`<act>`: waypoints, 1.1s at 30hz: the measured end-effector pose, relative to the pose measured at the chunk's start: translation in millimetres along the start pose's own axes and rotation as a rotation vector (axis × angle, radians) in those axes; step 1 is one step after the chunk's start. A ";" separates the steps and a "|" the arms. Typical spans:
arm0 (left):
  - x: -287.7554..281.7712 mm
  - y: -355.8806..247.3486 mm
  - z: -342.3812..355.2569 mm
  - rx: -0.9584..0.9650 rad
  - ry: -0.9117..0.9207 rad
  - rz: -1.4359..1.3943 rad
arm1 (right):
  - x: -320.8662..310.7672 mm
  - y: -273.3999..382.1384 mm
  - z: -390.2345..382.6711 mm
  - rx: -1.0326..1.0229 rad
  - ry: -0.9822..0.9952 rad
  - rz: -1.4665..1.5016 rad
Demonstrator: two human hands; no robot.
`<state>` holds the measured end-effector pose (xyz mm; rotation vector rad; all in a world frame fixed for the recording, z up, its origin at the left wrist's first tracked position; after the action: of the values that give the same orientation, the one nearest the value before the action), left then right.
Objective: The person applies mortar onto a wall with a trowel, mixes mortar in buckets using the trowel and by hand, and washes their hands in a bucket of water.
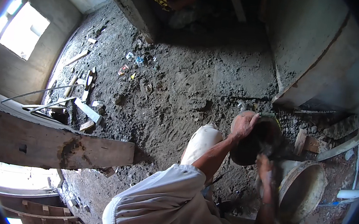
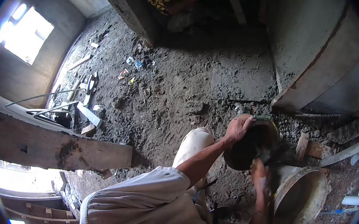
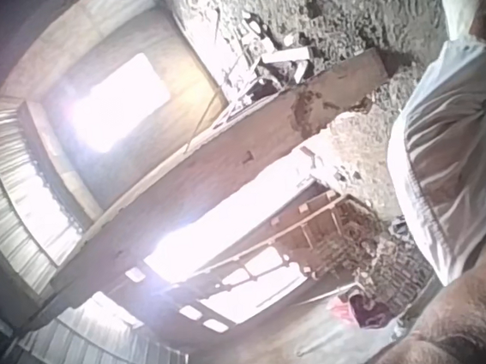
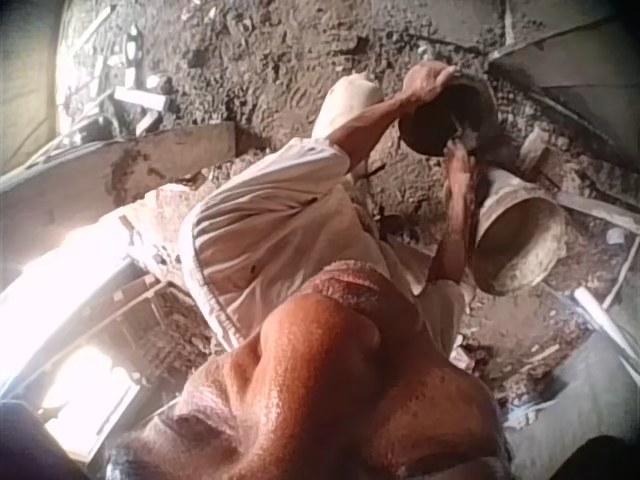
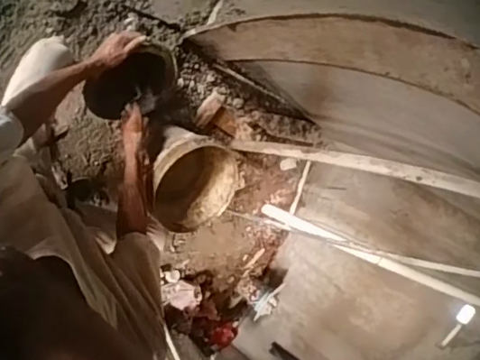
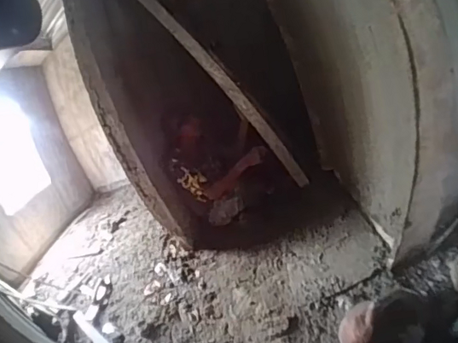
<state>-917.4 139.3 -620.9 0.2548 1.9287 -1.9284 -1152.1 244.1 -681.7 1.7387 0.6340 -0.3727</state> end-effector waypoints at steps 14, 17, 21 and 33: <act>-8.8 -9.6 6.3 -0.107 0.099 0.047 | 84.7 -27.6 23.5 -0.044 0.264 -0.635; 17.8 -13.5 8.6 0.056 -0.021 0.010 | 95.7 -62.5 4.1 0.120 0.148 -0.304; -2.1 -11.0 6.7 -0.177 0.057 -0.057 | 54.4 -4.0 -27.9 -0.192 0.105 -0.309; 29.4 -22.8 0.9 0.126 -0.088 -0.102 | 94.5 -66.6 33.4 -0.146 -0.190 -0.109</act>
<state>-953.0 133.3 -611.7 0.1062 1.7986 -2.0943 -1113.2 243.4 -795.6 1.5133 0.6038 -0.5477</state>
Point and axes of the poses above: each hand's wrist, its own z-axis towards the middle knuckle, its own x-axis out of the palm, y = z × x, the point moved 1 cm from there along z, towards the middle knuckle, and after that the axes turned 2 degrees about y, right-handed, at the moved point
